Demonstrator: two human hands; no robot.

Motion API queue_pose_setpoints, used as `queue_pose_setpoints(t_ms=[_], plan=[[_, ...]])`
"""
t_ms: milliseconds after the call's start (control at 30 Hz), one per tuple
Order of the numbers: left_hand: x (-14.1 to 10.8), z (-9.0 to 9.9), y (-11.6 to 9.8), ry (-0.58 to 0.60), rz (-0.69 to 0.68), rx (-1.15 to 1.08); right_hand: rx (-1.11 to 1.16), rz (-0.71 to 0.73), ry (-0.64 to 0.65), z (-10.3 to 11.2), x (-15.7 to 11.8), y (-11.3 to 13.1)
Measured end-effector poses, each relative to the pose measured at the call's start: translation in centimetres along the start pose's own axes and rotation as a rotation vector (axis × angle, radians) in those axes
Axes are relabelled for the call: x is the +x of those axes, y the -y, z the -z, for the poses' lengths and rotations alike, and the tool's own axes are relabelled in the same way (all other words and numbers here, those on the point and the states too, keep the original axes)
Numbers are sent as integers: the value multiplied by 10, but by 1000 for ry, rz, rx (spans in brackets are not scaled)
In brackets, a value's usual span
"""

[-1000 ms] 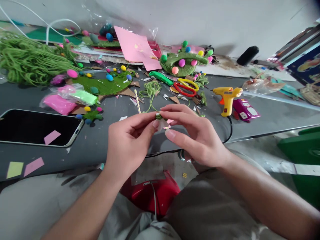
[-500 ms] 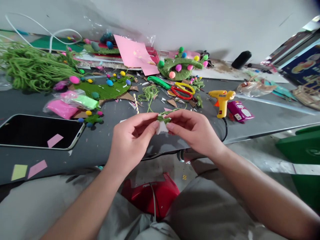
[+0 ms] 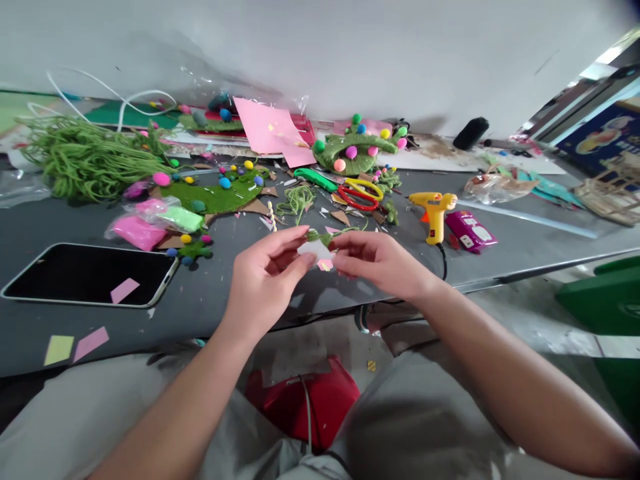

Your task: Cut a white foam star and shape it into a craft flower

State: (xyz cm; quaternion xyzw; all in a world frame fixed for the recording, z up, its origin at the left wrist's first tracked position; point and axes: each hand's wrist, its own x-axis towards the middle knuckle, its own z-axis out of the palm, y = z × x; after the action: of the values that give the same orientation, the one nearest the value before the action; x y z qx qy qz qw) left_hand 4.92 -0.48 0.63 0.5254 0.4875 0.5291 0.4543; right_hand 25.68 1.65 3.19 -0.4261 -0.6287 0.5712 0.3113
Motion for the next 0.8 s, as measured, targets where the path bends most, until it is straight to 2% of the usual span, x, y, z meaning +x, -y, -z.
queue_pose_setpoints(t_ms=[67,100,167,233,400,500,567,633,800], plan=[[3,2,2,-25,36,-24,-89,-3,80,7,0,0],[4,4,2,-38,50,-33,-136,-2,79,11,0,0],[8,9,3,-58,67,-64,-217,3,-4,19,1,1],[12,16,0,-75,66,-125,-278,20,-186,30,4,1],[22,48,-16,-195,59,-230,-298,119,-792,74,11,-3],[26,67,-23,-209,35,-172,-354,206,-1021,101,11,-10],[26,73,-24,-222,28,-156,-481,322,-988,109,11,-16],[26,74,-24,-211,39,-150,-596,395,-874,108,13,-21],[22,62,-21,-167,104,-134,-751,335,-573,81,20,-22]])
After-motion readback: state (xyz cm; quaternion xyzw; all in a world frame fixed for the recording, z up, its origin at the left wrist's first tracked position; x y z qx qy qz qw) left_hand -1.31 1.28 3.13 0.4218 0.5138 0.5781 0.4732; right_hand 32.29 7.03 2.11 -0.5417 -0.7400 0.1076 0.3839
